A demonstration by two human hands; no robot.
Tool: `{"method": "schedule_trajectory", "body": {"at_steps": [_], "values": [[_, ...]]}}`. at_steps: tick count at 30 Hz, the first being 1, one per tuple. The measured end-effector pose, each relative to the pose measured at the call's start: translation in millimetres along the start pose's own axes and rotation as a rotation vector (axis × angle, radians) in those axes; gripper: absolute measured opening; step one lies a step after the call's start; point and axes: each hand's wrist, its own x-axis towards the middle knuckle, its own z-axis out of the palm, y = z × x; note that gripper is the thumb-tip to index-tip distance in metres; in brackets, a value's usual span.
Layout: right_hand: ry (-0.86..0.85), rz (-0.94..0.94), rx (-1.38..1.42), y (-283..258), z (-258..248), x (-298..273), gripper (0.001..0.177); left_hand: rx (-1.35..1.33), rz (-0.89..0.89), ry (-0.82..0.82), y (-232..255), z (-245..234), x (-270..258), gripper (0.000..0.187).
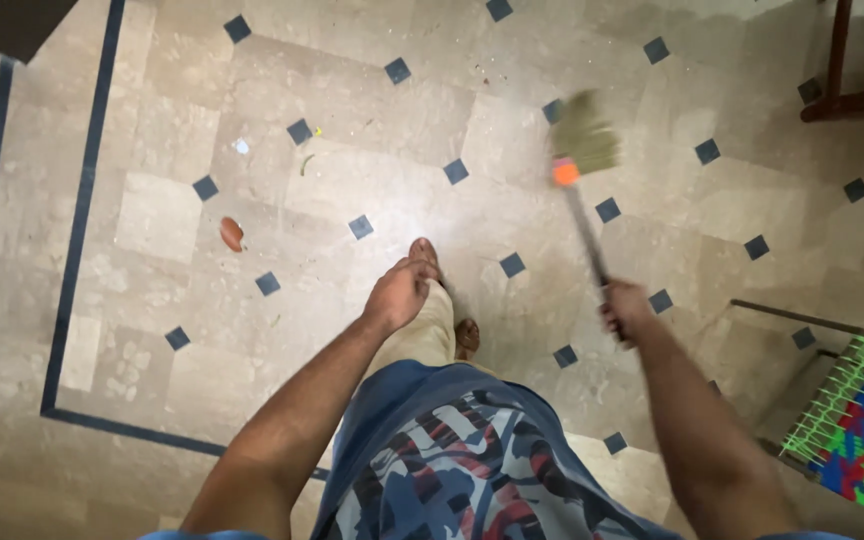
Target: The recorder uses a broom to sweep dust and debris from the floor across several rooms.
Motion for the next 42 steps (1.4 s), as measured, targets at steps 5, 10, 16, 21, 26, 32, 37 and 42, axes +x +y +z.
{"method": "schedule_trajectory", "body": {"at_steps": [5,10,16,21,26,32,37,42], "values": [[-0.729,0.028,0.211,17,104,-24,0.048,0.009,-0.105,0.016,-10,-48,58,0.016],[-0.437,-0.061,-0.32,-103,119,-175,0.047,0.055,-0.067,0.064,-8,-99,120,0.021],[-0.202,-0.093,-0.288,-165,11,-196,0.044,0.064,-0.022,0.123,9,-128,159,0.025],[-0.024,-0.136,-0.064,-190,-90,-102,0.042,0.07,-0.041,0.076,16,-122,167,0.026],[0.036,-0.084,0.184,-208,-170,55,0.034,0.061,-0.093,0.035,22,-103,172,0.027],[0.058,0.218,0.594,-208,-208,240,0.016,0.144,-0.198,0.003,36,-82,197,0.027],[0.011,0.159,0.175,-239,-143,199,0.024,0.083,-0.272,-0.021,97,-57,247,0.025],[-0.631,-0.329,0.288,-109,-98,273,0.02,0.012,-0.164,0.027,156,-10,314,0.026]]}}
